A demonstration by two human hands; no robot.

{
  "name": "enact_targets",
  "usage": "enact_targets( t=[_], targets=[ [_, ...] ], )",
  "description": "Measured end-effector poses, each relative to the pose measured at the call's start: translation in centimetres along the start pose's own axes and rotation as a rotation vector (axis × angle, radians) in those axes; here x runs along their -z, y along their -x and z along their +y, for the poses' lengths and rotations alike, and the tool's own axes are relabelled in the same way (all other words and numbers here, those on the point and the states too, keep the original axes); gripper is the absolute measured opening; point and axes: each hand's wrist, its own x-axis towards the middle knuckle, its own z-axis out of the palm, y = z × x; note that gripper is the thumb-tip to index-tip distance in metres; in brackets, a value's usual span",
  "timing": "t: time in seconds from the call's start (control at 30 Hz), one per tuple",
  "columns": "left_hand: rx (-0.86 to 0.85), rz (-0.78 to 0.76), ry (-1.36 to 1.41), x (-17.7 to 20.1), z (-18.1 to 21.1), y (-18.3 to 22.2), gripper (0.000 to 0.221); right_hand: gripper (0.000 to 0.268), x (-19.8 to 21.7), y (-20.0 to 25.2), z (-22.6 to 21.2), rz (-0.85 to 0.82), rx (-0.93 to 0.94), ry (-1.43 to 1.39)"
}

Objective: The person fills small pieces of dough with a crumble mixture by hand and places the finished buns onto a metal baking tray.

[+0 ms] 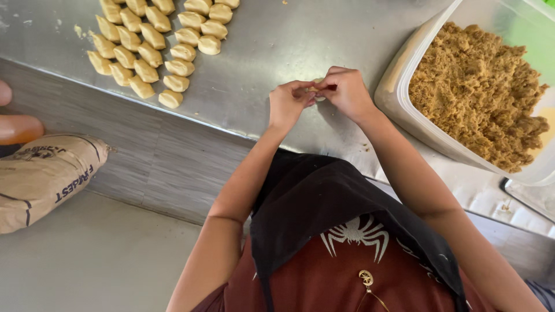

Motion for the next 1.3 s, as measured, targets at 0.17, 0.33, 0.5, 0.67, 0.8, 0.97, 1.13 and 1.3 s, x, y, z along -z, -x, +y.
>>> enact_targets(
  t=[0.17,0.33,0.5,0.67,0.8,0.97,1.13,1.3],
  targets=[
    [-0.018,0.006,-0.574,0.6,1.6,-0.7,0.014,0.013,-0.6,-0.9,0.7,0.004,-0.018,0.074],
    [-0.06,-0.024,-0.581,1.5,3.1,-0.8,0.019,0.022,-0.2,0.4,-0.8,0.056,-0.017,-0.018],
    [-0.164,0.147,-0.292,1.7,1.6,0.1,0.02,0.022,-1.1,2.3,0.1,0.243,-0.062,-0.154],
    [-0.271,0.092,-0.478,1.0,0.8,-1.4,0.009,0.01,-2.2,0.8,0.3,0.167,0.05,0.244],
    [-0.036,0.064,-0.424,1.6,1.2,-1.9,0.01,0.016,-1.4,1.2,-2.5,0.183,0.283,0.619],
    [-0.137,0.224,-0.204,1.2,-0.6,-0.9,0.015,0.05,-3.3,2.4,-2.5,0.243,0.386,0.587],
    [-0.231,0.583,-0.501,3.7,1.1,-0.5,0.021,0.032,0.6,-1.6,-0.8,0.096,0.036,0.095],
    [-0.484,0.765,-1.302,9.6,3.2,-3.5,0.056,0.037,8.5,4.4,-6.9,0.08,0.059,-0.706]
  ],
)
